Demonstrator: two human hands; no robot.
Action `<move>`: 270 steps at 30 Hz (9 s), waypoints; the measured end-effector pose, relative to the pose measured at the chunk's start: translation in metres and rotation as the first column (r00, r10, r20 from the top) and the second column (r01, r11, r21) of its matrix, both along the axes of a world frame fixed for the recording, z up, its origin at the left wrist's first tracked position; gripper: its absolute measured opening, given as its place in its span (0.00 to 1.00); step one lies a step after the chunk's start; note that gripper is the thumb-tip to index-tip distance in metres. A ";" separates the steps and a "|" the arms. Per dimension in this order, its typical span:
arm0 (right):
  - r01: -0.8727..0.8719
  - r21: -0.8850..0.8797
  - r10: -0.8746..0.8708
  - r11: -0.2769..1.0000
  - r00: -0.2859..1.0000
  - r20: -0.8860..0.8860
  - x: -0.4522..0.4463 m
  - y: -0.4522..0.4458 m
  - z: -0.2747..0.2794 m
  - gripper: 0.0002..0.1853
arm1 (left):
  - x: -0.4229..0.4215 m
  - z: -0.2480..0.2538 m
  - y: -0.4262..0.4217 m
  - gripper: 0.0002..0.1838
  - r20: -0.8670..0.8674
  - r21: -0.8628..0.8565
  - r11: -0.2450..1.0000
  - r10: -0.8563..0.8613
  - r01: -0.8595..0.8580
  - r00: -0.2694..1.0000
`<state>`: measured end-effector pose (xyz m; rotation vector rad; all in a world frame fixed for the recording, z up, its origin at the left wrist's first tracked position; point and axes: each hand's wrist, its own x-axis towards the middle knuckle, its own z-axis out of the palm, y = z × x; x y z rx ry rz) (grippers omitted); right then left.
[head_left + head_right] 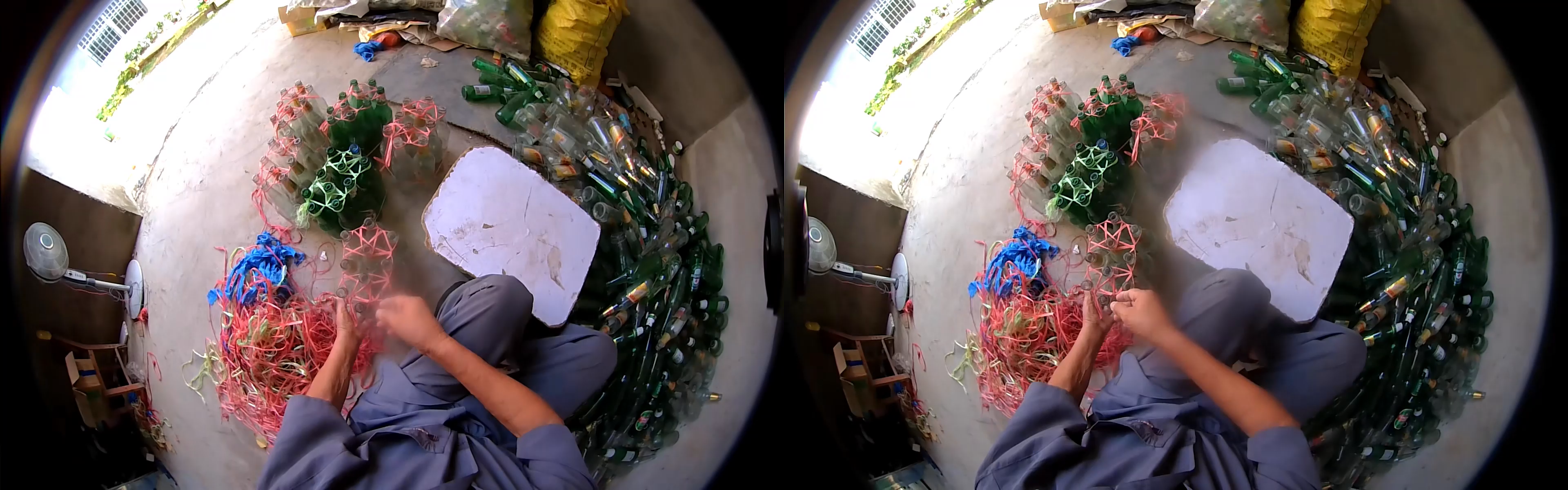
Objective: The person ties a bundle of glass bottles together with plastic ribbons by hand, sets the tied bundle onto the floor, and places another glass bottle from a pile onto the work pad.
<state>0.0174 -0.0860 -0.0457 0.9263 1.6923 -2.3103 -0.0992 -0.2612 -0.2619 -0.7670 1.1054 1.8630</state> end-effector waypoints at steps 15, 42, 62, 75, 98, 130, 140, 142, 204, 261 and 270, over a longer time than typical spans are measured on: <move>-0.079 0.062 0.082 0.995 0.996 -0.044 -0.013 -0.005 0.002 0.15 | 0.002 -0.002 0.016 0.35 -0.037 0.164 0.986 -0.035 0.041 0.999; -0.649 0.752 0.506 0.117 0.690 0.517 -0.141 0.066 -0.071 0.35 | 0.056 0.059 0.054 0.36 -0.055 0.098 0.995 -0.016 0.021 0.998; -0.560 0.800 0.293 0.217 0.819 0.493 -0.129 0.080 -0.081 0.49 | 0.034 0.058 0.081 0.21 -0.043 0.194 0.973 0.135 -0.124 0.990; -0.339 0.780 0.151 0.526 0.940 0.307 -0.164 0.145 -0.067 0.39 | -0.041 0.015 0.142 0.23 0.020 0.320 0.920 0.233 -0.227 0.972; 0.541 0.620 -0.570 0.568 0.802 -0.178 0.157 0.185 -0.004 0.16 | 0.011 0.083 0.243 0.16 -0.338 -0.022 0.957 -0.278 0.288 0.899; 0.923 -0.385 -0.996 -0.002 0.032 0.083 0.176 0.123 -0.038 0.12 | 0.041 0.283 0.275 0.33 -0.542 -0.838 0.434 -0.602 0.330 -0.586; 0.962 -0.272 -0.999 0.008 0.020 0.041 0.165 0.117 -0.037 0.15 | 0.105 0.260 0.327 0.47 -0.032 -0.999 0.041 -0.199 0.024 -0.979; 0.958 -0.286 -0.990 -0.013 0.029 0.140 0.164 0.112 -0.057 0.12 | 0.108 0.236 0.331 0.46 0.035 -0.999 0.011 -0.160 -0.037 -0.987; 0.803 -0.479 -0.914 -0.354 -0.191 0.357 0.317 0.278 -0.322 0.36 | 0.088 0.178 0.384 0.59 0.261 -0.965 -0.094 -0.339 -0.243 -0.904; 0.315 0.781 -0.296 0.539 0.939 -0.175 0.288 0.267 -0.068 0.39 | 0.133 0.266 0.426 0.37 -0.807 -0.049 0.448 -0.544 0.893 0.228; 0.781 0.209 -0.624 0.588 0.603 -0.497 0.260 0.271 -0.061 0.21 | 0.092 0.284 0.419 0.17 -0.948 -0.202 0.832 -0.298 0.516 0.110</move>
